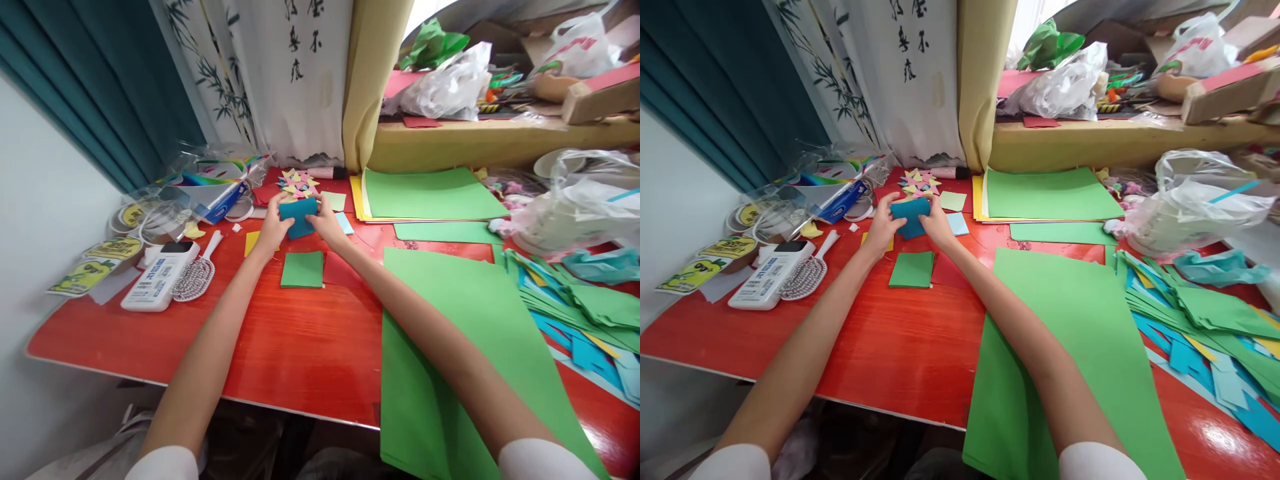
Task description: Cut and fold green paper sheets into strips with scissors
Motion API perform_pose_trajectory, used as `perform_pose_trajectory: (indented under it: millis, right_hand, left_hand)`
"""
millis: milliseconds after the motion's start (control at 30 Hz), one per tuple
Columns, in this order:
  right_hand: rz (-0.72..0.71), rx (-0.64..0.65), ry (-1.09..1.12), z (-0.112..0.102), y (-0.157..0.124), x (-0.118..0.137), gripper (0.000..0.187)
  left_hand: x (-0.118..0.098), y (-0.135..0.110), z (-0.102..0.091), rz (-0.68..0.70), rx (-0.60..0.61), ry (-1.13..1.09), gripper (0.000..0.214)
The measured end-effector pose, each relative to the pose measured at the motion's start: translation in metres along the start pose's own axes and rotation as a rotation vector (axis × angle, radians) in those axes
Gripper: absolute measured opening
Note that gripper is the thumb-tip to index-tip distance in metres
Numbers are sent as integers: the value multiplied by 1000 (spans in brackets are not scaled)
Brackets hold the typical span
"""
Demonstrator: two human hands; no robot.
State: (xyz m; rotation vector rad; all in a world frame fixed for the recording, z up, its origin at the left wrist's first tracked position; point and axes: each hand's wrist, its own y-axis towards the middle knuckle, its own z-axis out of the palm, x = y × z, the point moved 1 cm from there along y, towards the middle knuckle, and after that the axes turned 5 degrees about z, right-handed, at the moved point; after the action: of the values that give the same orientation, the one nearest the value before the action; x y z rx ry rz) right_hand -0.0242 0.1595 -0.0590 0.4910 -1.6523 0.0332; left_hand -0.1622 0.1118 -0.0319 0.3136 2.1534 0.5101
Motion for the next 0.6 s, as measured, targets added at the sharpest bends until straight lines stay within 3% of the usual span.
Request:
perform_pose_trajectory:
  millis: [100,300,500,600]
  right_hand:
    - [48,-47,14,1,-2,-3,53]
    - [40,-74,16,3,-3,-4,40]
    - [32,-64,29,3,-4,-5,42]
    - [35,-58,-3,1,-6,-4,29]
  left_hand:
    - [-1,-4,5,-10,6,22,68]
    - [-3,-5,6,83,1,89,60]
    - [-2,-4,5,124,22,97,56]
    - [-1,-4,5,118,45,129,56]
